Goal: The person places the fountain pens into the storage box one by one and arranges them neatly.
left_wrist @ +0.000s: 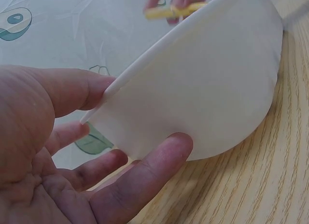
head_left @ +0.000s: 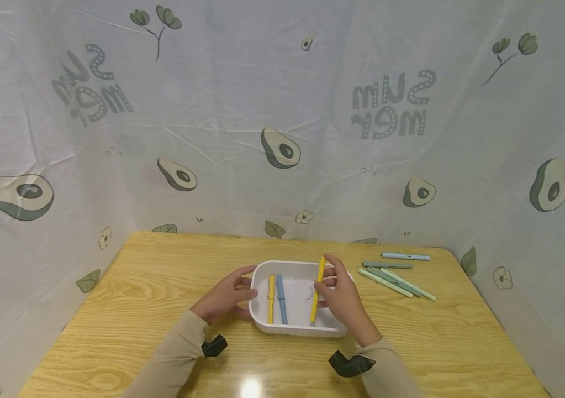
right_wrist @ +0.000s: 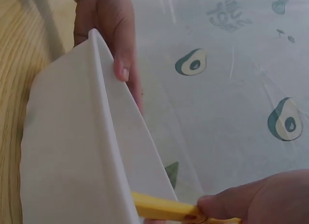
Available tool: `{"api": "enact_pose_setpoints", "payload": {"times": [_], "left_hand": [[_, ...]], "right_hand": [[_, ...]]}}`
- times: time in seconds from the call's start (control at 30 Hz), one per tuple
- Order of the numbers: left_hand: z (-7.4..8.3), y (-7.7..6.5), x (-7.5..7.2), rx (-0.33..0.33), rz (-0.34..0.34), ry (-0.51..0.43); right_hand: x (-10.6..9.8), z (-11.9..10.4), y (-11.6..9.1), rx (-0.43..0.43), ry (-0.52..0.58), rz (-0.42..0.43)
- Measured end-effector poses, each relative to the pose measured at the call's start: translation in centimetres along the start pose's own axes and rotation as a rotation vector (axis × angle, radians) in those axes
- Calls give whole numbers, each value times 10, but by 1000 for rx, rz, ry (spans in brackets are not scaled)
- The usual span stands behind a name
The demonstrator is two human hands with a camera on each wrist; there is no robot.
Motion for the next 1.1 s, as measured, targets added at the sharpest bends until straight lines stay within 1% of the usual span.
{"api": "enact_pose_setpoints", "payload": {"times": [0.1,0.23,0.37,0.53,0.67,0.93,1.0,1.1], "left_hand": [[0,0,0,5,2,-6],[-2,1,0,3,-1,-10],[-2,1,0,5,-9,-6],[-2,2,0,4,-3,-2],[-3,2,-1,-1,3,-1],[-4,3,-2,2,2,8],[-5,3,-1,-2,0,2],[-6,3,-1,-8,-1,-5]], "right_hand": [[13,7,6,56,-9,-34],[31,13,11,108,-66,-78],[45,15,12,135,-115,-88],[56,12,11,155,-123,-102],[60,15,12,184,-178,-118],[70,22,19,164,-319,-176],[72,23,21,156,-343,-186],[73,22,22,141,-407,-191]]}}
Point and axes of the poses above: each hand's wrist, its own y-axis towards the middle knuckle, its own x-axis out of the palm, z = x × y, the point moved 8 cm from there along y, towards the middle knuckle, and after that the axes turned 2 degrees about z, right-handed, at the moved point
